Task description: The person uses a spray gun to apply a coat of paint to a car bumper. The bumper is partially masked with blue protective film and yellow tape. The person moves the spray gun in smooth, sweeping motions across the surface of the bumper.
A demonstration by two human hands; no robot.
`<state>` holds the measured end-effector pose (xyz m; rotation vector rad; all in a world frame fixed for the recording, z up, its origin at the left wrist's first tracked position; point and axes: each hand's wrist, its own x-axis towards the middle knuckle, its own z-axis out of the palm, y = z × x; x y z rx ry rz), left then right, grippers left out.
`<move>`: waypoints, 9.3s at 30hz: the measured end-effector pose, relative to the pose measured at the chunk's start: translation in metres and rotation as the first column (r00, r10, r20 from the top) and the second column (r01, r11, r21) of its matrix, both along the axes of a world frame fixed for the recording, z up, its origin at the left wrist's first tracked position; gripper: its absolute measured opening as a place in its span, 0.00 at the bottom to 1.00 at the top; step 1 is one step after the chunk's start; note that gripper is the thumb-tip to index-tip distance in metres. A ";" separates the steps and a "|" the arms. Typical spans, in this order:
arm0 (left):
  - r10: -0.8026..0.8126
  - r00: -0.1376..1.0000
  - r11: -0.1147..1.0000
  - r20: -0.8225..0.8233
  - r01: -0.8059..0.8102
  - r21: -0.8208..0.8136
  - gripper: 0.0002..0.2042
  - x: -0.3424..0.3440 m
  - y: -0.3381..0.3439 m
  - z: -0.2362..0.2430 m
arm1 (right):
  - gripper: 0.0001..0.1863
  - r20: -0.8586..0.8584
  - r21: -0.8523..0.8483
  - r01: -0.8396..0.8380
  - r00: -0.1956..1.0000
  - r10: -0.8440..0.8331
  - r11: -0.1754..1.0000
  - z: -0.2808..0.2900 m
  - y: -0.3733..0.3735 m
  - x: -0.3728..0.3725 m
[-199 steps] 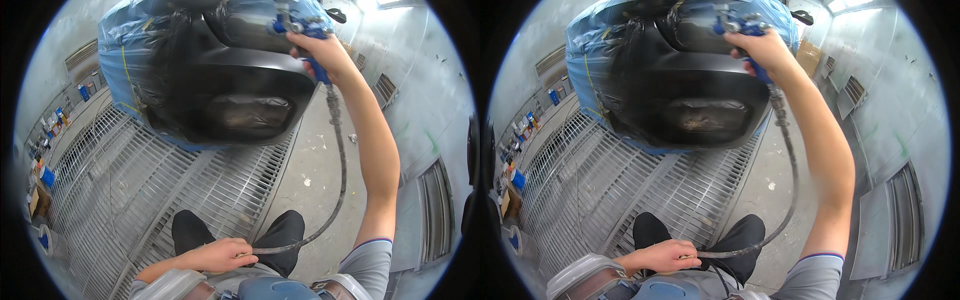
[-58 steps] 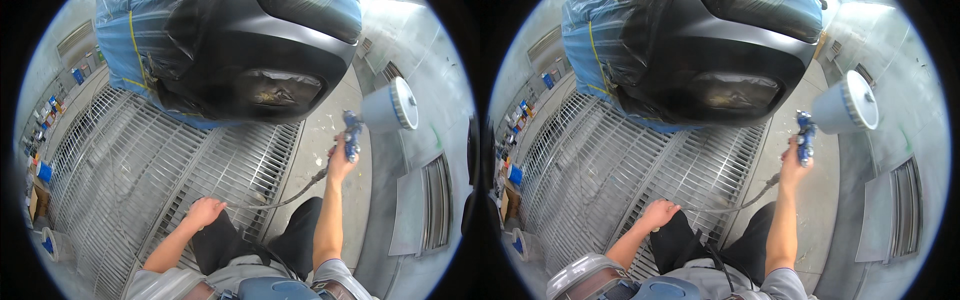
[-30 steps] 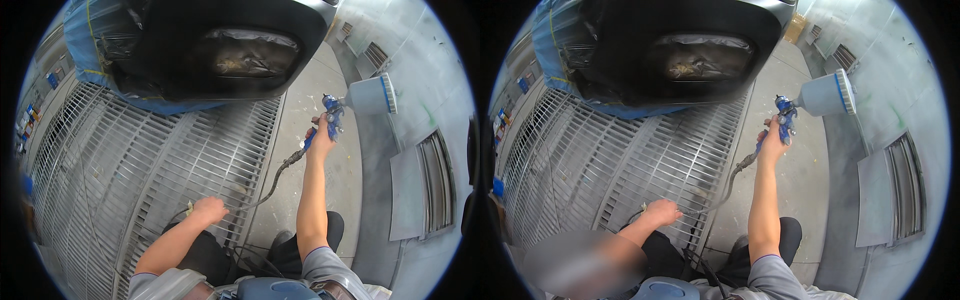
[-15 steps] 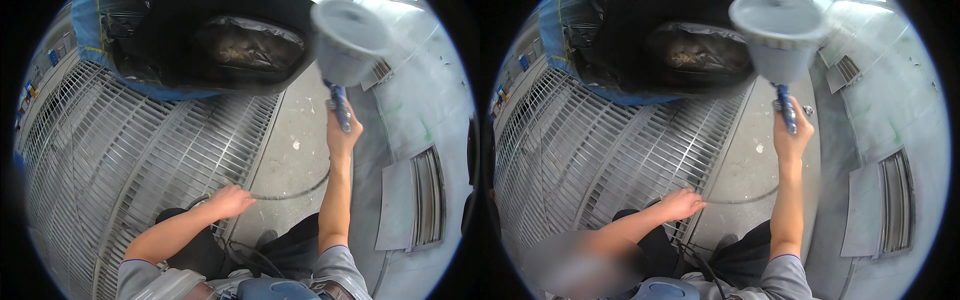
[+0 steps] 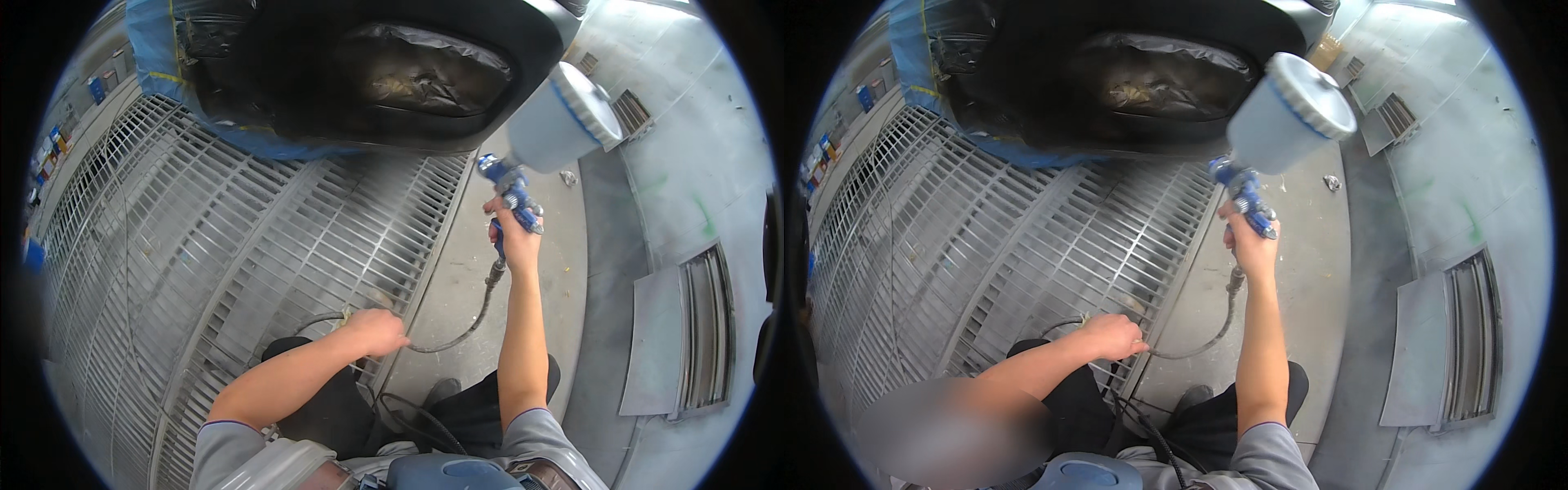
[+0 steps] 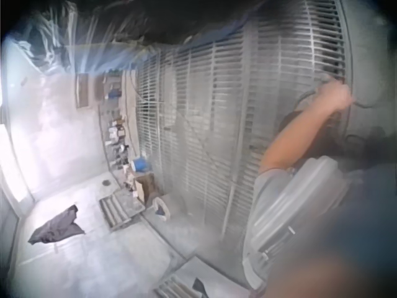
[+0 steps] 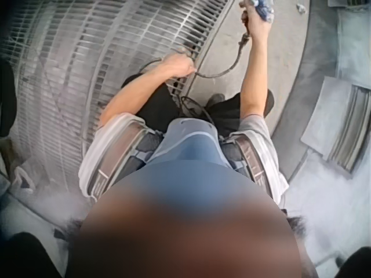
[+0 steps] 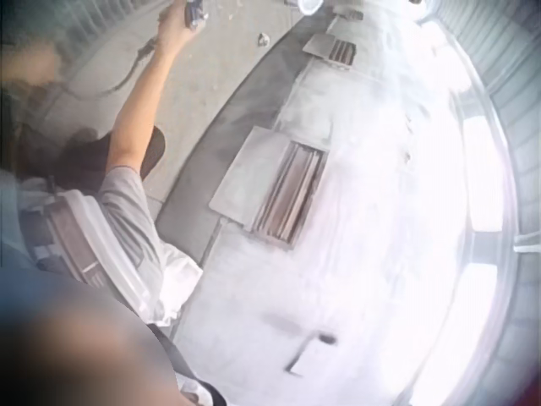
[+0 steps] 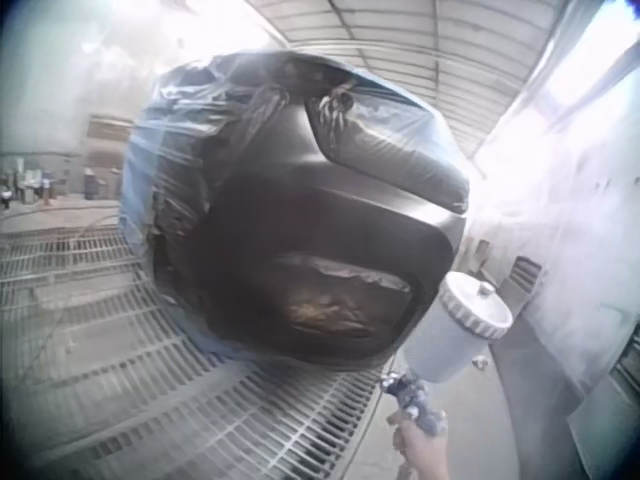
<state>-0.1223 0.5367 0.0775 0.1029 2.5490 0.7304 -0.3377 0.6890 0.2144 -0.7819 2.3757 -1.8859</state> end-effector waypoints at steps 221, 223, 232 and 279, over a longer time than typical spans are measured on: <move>-0.013 0.989 0.998 0.144 0.021 -0.055 0.23 0.251 -0.358 0.000 | 0.09 -0.019 -0.178 0.361 0.929 -0.370 0.915 -0.045 -0.413 0.268; -0.062 0.991 0.997 0.115 0.068 -0.046 0.23 0.245 -0.358 -0.006 | 0.08 -0.087 -0.194 0.500 0.848 -0.522 0.844 -0.041 -0.381 0.265; -0.021 0.973 0.991 -0.232 0.051 0.122 0.24 0.220 -0.341 0.010 | 0.13 -0.126 0.206 0.048 0.992 -0.023 0.977 0.061 -0.470 0.305; 0.112 0.822 0.917 -0.559 0.132 0.378 0.18 0.216 -0.303 0.023 | 0.15 -0.485 0.640 0.162 0.844 0.231 0.751 0.144 -0.493 0.291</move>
